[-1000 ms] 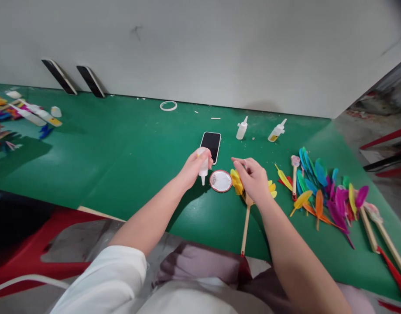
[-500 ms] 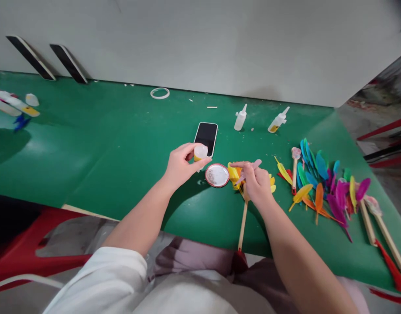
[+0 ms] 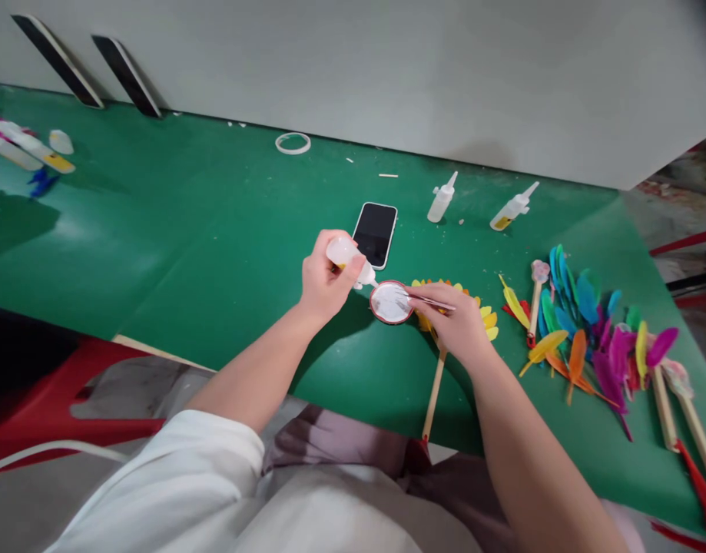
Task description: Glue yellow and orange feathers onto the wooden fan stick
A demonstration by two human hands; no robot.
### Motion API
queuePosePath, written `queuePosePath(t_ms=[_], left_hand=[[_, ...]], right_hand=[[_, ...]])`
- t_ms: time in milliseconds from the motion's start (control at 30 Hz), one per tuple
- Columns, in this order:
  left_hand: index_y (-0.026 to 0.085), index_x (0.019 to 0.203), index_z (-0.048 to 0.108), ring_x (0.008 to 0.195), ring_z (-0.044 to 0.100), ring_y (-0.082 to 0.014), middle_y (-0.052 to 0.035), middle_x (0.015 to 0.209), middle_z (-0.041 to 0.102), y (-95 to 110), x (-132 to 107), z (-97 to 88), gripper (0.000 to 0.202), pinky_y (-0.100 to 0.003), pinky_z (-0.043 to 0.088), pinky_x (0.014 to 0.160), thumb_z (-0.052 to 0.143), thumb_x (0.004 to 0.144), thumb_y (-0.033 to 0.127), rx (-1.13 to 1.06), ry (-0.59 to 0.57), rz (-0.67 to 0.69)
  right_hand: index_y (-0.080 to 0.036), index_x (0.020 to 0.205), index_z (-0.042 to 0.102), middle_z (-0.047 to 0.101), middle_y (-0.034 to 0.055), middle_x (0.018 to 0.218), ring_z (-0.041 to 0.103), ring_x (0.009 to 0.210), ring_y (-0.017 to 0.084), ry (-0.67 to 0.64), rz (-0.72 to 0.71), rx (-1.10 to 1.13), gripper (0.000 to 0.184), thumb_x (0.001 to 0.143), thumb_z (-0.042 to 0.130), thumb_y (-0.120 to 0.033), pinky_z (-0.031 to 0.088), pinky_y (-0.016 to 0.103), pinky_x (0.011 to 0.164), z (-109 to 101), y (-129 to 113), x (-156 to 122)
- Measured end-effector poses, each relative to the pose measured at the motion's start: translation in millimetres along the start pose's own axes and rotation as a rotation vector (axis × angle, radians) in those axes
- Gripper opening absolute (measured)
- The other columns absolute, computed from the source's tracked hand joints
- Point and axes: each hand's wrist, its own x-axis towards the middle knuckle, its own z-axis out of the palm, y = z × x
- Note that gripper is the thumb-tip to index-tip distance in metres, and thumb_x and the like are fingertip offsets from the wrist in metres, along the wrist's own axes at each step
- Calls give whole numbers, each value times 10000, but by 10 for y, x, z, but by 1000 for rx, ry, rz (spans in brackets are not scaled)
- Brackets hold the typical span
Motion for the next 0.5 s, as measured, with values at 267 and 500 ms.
queuePosePath(t_ms=[267, 500], left_hand=[[189, 818, 509, 501, 444, -74, 28, 647, 523, -16, 3, 10, 303, -218, 356, 480, 546, 791, 489, 35, 48, 38], [188, 797, 517, 481, 442, -65, 34, 633, 532, 17, 3, 26, 282, -201, 349, 441, 582, 763, 461, 76, 22, 42]], right_hand=[[-235, 834, 724, 723, 31, 854, 666, 811, 203, -55, 54, -64, 127, 749, 650, -293, 543, 348, 756, -103, 16, 7], [-227, 772, 721, 731, 23, 837, 681, 737, 204, -130, 75, -209, 98, 742, 646, -280, 548, 343, 713, -131, -10, 19]])
